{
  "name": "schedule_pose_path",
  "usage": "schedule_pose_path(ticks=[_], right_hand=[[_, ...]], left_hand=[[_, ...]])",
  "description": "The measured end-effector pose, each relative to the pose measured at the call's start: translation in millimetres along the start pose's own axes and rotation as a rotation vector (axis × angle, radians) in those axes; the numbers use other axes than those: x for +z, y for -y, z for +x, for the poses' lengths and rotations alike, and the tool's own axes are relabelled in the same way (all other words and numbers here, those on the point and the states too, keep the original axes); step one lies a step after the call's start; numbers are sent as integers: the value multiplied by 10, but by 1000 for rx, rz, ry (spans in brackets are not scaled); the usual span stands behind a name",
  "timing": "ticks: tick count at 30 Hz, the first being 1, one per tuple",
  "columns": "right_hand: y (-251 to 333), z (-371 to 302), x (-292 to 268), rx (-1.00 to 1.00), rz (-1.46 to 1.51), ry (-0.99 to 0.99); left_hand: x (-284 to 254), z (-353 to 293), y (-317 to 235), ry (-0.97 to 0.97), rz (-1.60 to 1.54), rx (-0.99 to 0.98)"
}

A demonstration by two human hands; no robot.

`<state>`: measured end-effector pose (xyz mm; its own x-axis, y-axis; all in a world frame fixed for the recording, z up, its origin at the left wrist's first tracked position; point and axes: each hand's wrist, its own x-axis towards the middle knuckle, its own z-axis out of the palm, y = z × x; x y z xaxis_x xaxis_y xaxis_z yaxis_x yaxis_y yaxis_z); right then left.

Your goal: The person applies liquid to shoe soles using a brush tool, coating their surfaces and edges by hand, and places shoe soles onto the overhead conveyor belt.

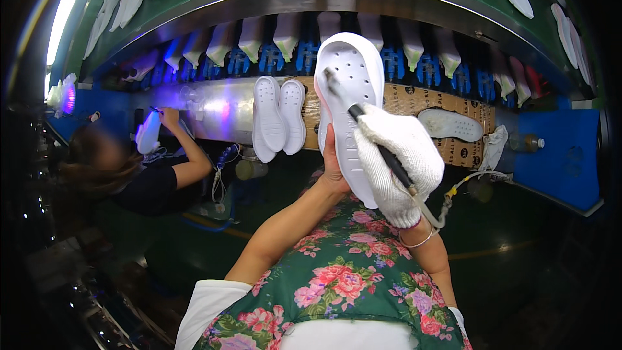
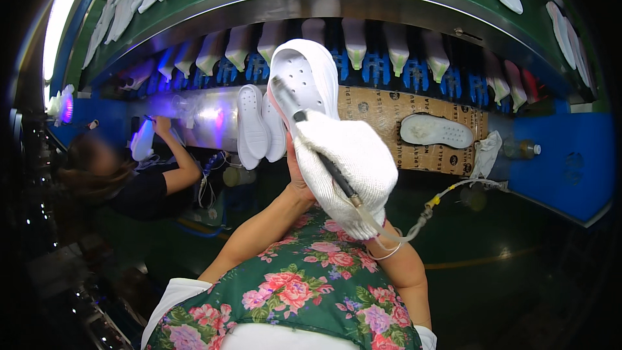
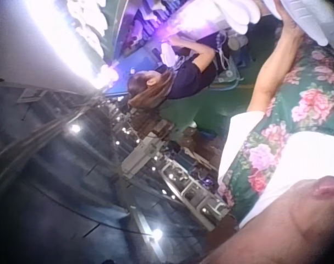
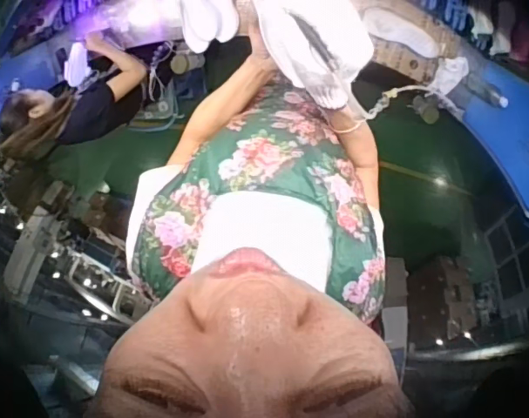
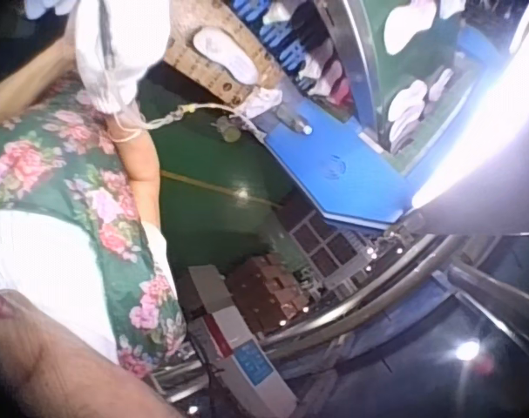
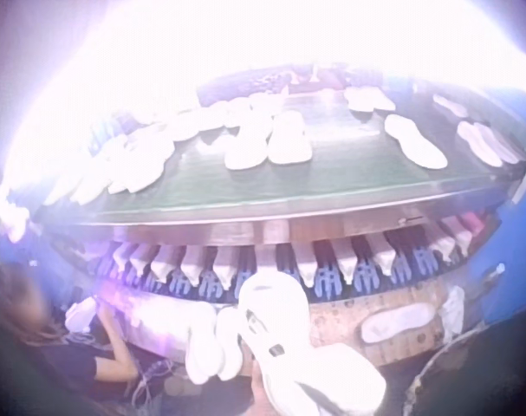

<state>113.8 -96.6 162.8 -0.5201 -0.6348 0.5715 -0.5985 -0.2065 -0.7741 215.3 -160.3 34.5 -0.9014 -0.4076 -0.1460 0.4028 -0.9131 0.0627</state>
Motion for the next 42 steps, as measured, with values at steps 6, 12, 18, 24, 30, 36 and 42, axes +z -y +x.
schedule_pose_path(ticks=[6,12,18,24,30,36,42], right_hand=[[-162,-36,-53,-63,12,13],[-151,-148,-39,-91,48,163],[-252,-210,-53,-195,-91,127],[-344,-165,-198,-31,210,196],[-358,-373,-41,-286,12,232],[-424,-278,-205,-17,177,259],[-270,-390,-221,101,363,414]], left_hand=[[149,150,-110,119,47,-10],[-40,180,-157,72,98,10],[192,317,-230,107,140,-20],[113,369,-363,150,101,-20],[137,462,-493,354,63,-257],[165,483,-677,337,221,-143],[315,520,-755,291,131,-197]])
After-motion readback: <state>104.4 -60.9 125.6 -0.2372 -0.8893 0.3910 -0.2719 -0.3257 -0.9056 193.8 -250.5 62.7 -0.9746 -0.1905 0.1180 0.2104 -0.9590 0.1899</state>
